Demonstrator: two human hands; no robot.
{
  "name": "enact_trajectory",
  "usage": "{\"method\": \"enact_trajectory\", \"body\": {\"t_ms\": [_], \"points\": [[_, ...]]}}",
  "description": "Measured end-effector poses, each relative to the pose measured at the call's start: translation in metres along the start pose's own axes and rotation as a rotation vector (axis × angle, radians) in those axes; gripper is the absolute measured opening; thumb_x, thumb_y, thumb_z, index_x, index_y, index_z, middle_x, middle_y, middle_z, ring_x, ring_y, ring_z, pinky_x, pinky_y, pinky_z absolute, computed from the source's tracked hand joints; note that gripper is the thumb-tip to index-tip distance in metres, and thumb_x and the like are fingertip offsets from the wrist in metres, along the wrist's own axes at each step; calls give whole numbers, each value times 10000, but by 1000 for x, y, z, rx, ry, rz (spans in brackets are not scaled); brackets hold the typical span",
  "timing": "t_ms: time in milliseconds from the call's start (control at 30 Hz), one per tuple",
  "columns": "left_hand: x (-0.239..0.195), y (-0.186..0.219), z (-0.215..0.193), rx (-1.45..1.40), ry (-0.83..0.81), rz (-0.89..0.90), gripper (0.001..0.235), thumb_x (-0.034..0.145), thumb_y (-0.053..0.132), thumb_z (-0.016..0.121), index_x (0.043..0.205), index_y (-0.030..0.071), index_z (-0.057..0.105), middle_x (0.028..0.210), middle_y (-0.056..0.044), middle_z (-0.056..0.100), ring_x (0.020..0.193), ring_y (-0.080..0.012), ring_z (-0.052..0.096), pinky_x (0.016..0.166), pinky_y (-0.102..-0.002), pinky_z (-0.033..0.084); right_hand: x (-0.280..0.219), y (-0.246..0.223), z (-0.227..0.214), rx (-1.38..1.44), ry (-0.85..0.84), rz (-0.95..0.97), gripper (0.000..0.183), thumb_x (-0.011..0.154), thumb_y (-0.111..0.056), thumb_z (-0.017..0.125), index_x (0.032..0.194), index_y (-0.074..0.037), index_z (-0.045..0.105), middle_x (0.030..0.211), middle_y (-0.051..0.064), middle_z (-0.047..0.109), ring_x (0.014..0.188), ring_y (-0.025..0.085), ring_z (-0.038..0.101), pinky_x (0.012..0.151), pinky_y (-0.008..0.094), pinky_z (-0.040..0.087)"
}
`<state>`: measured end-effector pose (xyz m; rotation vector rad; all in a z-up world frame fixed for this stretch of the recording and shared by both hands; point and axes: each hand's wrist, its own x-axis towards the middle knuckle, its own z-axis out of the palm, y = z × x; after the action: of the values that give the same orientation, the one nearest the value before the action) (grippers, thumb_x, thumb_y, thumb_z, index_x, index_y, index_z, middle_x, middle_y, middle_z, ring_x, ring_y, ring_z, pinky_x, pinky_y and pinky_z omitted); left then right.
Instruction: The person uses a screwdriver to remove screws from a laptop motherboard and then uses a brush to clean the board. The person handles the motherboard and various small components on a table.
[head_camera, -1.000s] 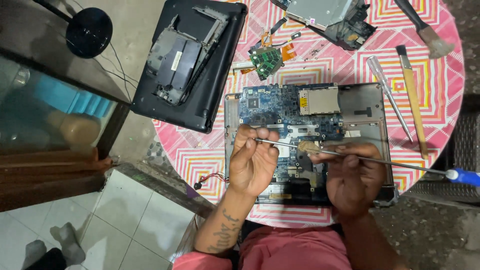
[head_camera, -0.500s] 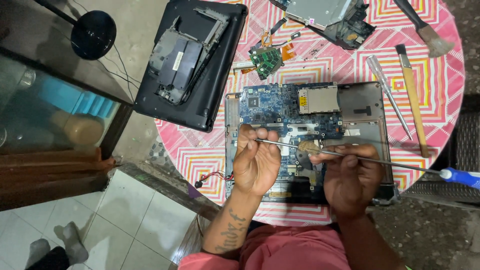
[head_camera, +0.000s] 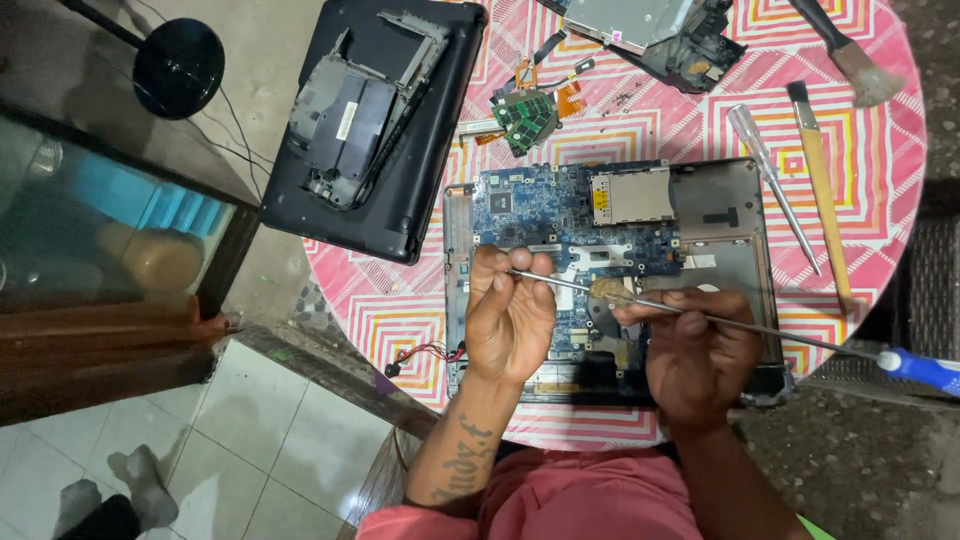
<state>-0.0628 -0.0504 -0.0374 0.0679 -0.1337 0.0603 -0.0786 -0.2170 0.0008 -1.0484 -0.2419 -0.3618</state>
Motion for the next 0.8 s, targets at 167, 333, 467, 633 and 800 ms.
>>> {"method": "enact_trajectory", "body": {"t_ms": [167,333,467,633,800], "points": [[-3,-2,-1,-12,17,-6,131,981,29,578,1106,58,549,1202,-170,690,1179,-324,646,930,-376,628,-1,-1,0,19,-29,14,226,1035,-182,507,1023,43,523,872,297,691,769,321,754,710,382,647],[-4,-3,-8,-26,11,-14,140,961,18,597,1087,63,559,1183,-181,691,1171,-338,646,919,-402,631,-1,0,-3,34,-21,34,230,1041,-192,500,1029,37,520,879,290,691,776,310,756,714,373,653],[-1,-4,-12,-31,1,-21,142,964,21,592,1101,53,574,1206,-196,684,1180,-342,639,929,-409,626,1,2,-1,52,-12,43,229,1044,-181,497,1029,46,520,874,284,690,776,308,753,722,377,649],[0,-6,-3,-24,-6,-28,172,962,14,592,1132,35,578,1238,-221,666,1192,-354,629,945,-412,619,4,0,0,57,34,43,243,1044,-184,501,1020,58,509,840,280,674,741,305,745,719,385,649],[-8,21,55,588,-24,95,312,1025,20,628,1319,-61,562,1292,-279,631,1246,-395,619,1027,-382,591,14,-16,-16,-115,105,-65,285,1039,-322,629,1031,-52,541,913,112,607,729,203,645,656,358,622]]}}
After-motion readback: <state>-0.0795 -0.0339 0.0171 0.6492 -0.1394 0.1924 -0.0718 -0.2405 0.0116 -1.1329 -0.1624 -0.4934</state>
